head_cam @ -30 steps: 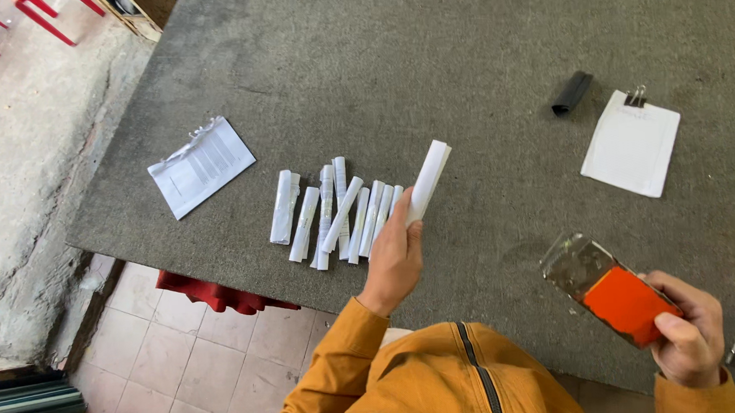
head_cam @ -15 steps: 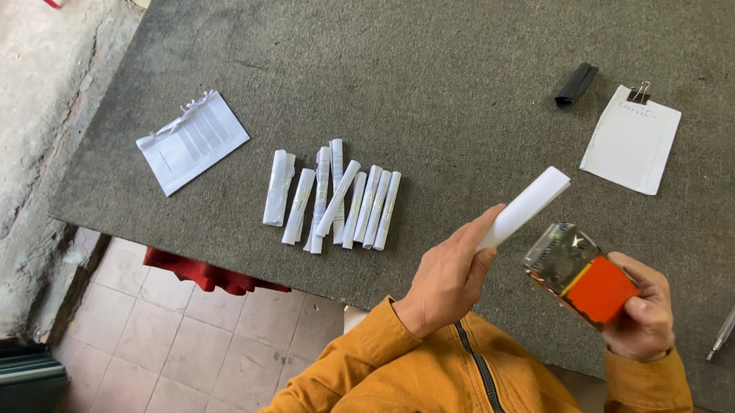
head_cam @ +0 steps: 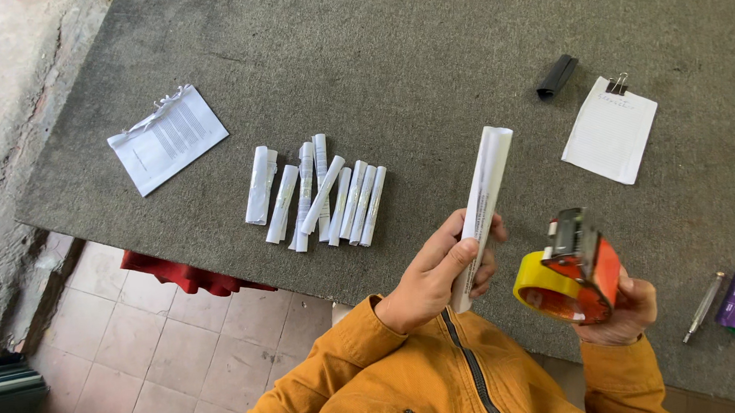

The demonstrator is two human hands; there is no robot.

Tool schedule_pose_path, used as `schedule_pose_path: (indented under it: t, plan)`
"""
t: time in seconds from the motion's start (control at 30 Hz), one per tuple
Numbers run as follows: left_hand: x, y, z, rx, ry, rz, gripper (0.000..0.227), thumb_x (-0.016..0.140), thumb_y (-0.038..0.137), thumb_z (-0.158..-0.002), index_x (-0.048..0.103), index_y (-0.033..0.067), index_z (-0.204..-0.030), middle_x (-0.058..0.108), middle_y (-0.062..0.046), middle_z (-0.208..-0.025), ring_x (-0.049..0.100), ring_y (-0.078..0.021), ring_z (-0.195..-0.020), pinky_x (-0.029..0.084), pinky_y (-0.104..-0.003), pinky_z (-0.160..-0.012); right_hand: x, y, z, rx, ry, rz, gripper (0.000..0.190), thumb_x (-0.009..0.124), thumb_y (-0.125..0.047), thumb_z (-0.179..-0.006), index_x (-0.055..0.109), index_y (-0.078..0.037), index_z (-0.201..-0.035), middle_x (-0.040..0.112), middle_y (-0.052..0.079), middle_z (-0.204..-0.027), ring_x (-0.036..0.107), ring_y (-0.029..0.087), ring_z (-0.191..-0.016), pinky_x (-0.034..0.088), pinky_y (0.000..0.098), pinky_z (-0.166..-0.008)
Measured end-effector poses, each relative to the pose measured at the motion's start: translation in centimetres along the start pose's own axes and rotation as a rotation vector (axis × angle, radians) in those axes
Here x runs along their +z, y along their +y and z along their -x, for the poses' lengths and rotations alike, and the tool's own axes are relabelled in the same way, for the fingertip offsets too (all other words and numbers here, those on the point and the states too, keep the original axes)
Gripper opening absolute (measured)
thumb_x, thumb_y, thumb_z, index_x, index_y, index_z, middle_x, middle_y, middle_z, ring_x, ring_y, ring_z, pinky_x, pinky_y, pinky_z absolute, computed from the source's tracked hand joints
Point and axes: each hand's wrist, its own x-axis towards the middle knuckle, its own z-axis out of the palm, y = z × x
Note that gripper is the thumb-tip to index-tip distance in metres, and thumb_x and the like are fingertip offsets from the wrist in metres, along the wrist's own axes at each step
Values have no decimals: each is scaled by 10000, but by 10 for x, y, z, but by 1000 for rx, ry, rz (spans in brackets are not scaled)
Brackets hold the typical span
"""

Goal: The person rolls sheets of paper into cylinders and secures them using a tape dispenser. The person also folds other sheets of paper into rectangular packets by hand on a workbench.

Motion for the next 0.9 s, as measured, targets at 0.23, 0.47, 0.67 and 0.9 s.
schedule_pose_path:
  t: [0.23, 0.47, 0.67, 0.9]
  plan:
    - [15, 3, 7, 107, -30, -369, 444, 396, 190, -1210, 422, -97, -1548, 596, -312, -1503, 632, -159, -820, 548, -314, -649, 1, 10, 3, -26, 76, 121, 790, 732, -324, -904, 620, 146, -1530, 715, 460, -1322, 696, 632, -1206, 515, 775, -1010]
    - [-7, -7, 0, 147, 93, -466, 432, 335, 151, -1215, 408, -136, -1530, 692, -264, -1318, 641, -142, -739, 569, -293, -595, -3, 9, 5, -47, 139, 225, 821, 738, -326, -886, 597, 169, -1525, 713, 454, -1315, 706, 628, -1190, 548, 761, -980]
    - [-42, -42, 1, 80, 212, -387, 397, 328, 136, -1219, 350, -92, -1544, 640, -237, -1359, 607, -135, -764, 557, -274, -592, -8, 6, 11, -62, 198, 331, 852, 744, -329, -869, 573, 193, -1521, 712, 447, -1308, 717, 624, -1174, 581, 748, -951]
    - [-36, -55, 5, -81, 267, -601, 292, 424, 99, -1177, 461, -26, -1438, 604, -45, -994, 491, -97, -688, 456, -255, -551, -14, -1, 17, -73, 277, 469, 893, 752, -332, -847, 544, 222, -1516, 710, 439, -1299, 730, 619, -1153, 622, 731, -914]
